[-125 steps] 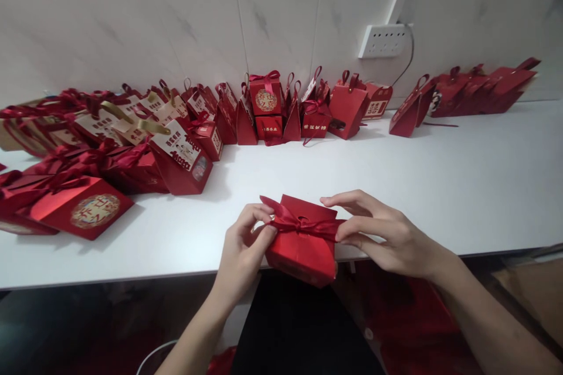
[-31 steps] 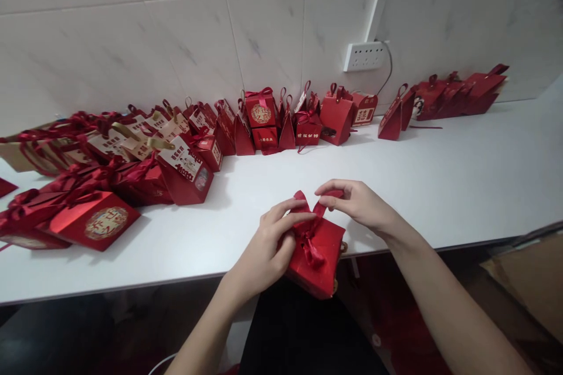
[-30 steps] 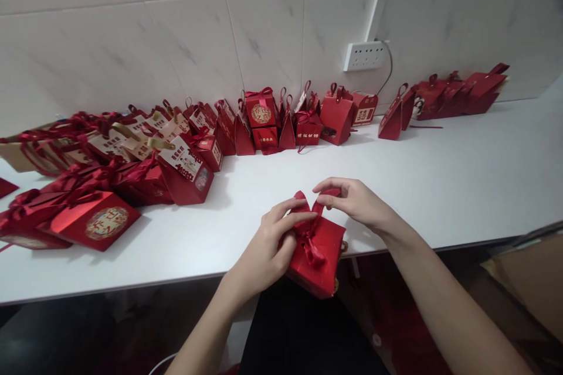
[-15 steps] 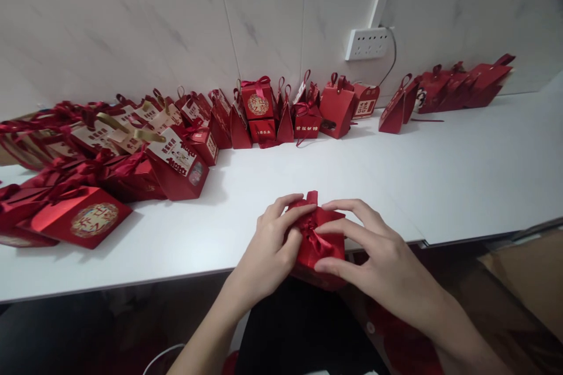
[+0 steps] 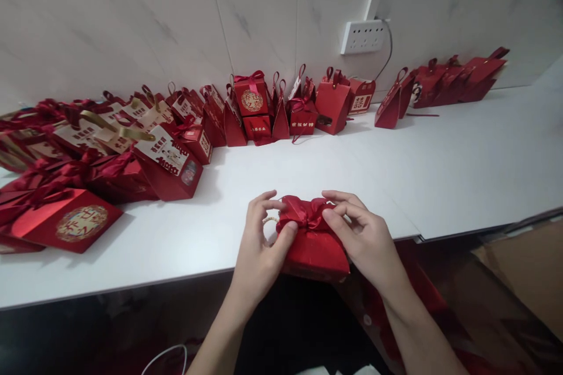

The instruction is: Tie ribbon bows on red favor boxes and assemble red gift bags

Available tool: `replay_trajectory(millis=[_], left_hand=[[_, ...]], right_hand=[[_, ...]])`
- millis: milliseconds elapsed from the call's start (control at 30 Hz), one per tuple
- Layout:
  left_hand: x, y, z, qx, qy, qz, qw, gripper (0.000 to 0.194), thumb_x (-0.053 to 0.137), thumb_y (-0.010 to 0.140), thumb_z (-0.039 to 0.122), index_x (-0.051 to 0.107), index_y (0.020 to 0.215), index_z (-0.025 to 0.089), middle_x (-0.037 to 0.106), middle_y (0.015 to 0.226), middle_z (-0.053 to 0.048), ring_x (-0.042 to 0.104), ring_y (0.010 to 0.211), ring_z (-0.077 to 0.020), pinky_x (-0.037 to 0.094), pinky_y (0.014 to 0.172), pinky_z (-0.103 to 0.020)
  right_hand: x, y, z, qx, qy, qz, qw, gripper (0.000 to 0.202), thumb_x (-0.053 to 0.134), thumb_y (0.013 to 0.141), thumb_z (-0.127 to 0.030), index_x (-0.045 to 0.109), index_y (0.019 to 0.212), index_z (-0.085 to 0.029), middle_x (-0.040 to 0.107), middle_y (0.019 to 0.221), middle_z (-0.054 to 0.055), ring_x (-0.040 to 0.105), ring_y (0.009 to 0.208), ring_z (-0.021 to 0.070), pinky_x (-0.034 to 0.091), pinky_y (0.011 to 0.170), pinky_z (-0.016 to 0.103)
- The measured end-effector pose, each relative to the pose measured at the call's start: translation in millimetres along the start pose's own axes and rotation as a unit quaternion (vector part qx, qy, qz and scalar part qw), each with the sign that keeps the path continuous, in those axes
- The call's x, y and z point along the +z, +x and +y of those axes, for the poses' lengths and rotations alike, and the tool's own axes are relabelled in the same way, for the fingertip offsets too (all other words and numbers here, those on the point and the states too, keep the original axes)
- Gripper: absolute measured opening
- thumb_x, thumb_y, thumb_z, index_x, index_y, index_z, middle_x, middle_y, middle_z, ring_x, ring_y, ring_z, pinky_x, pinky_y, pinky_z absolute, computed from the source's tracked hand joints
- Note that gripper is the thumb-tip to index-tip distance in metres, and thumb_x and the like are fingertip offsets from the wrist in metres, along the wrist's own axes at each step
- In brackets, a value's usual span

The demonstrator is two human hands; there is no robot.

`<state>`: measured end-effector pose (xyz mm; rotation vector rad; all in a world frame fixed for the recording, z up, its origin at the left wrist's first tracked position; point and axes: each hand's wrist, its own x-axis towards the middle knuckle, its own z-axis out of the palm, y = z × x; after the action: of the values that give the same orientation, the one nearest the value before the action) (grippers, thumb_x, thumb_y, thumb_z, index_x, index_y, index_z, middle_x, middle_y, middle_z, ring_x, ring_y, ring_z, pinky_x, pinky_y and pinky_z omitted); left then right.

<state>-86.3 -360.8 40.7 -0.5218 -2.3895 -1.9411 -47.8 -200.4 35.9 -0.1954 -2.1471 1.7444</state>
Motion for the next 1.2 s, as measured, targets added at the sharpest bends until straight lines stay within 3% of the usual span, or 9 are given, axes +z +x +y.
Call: replay_trajectory(millis=[100,367,700,900,1067,1200], left_hand=[[-1.3,-1,2,-0.021,-0.003,-0.002,1.0,0.018,0.056,0.083,0.035,0.055,0.074,0.02,0.051,0.118,-0.007,0.045,0.122,-0.0234,0.045,0.092,-0.033],[-6.4,3,-7,-0.072,-0.09,-0.012,0.993,0.036,0.058,0.083,0.041,0.046,0.059,0.017,0.054,0.122,-0.007,0.047,0.123,-0.0245,0.04,0.099,-0.034],[-8.6,6,-11,-0.073,-0.139,-0.013,0.987,0.036,0.062,0.082,0.037,0.044,0.058,0.016,0.056,0.118,-0.006,0.05,0.12,-0.0211,0.045,0.089,-0.025],[-6.3,7,-10,-0.062,-0.128,-0.003,0.99,0.035,0.06,0.083,0.035,0.045,0.058,0.016,0.058,0.116,-0.007,0.051,0.12,-0.0225,0.045,0.09,-0.027],[-6.1,7,-12,-0.057,-0.127,0.006,0.99,0.033,0.058,0.083,0.035,0.045,0.06,0.017,0.058,0.117,-0.006,0.052,0.118,-0.0226,0.042,0.096,-0.031],[-2.4,3,-15,-0.06,-0.145,0.032,0.987,0.031,0.058,0.083,0.036,0.044,0.062,0.018,0.057,0.118,-0.006,0.052,0.117,-0.0236,0.041,0.1,-0.035]], right_hand=[[1,3,1,0.022,0.031,-0.005,0.999,0.031,0.063,0.079,-0.043,0.059,0.06,-0.019,0.06,0.115,0.008,0.057,0.11,0.0233,0.049,0.086,0.033],[1,5,10,0.081,0.156,-0.027,0.984,0.03,0.066,0.078,-0.046,0.064,0.065,-0.019,0.056,0.13,0.008,0.051,0.121,0.0266,0.042,0.101,0.043],[0,8,13,0.157,0.315,-0.061,0.934,0.022,0.074,0.071,-0.042,0.074,0.078,-0.021,0.047,0.141,0.006,0.04,0.132,0.0283,0.039,0.105,0.043],[-1,9,18,0.152,0.323,-0.063,0.932,0.024,0.071,0.073,-0.043,0.075,0.082,-0.021,0.048,0.141,0.007,0.038,0.133,0.0272,0.041,0.105,0.041],[-2,6,22,0.146,0.337,-0.079,0.927,0.027,0.07,0.074,-0.043,0.074,0.091,-0.022,0.046,0.142,0.007,0.043,0.13,0.0271,0.043,0.103,0.04],[-1,7,26,0.149,0.355,-0.086,0.919,0.033,0.069,0.073,-0.044,0.071,0.099,-0.024,0.056,0.132,0.006,0.054,0.119,0.0265,0.043,0.103,0.042]])
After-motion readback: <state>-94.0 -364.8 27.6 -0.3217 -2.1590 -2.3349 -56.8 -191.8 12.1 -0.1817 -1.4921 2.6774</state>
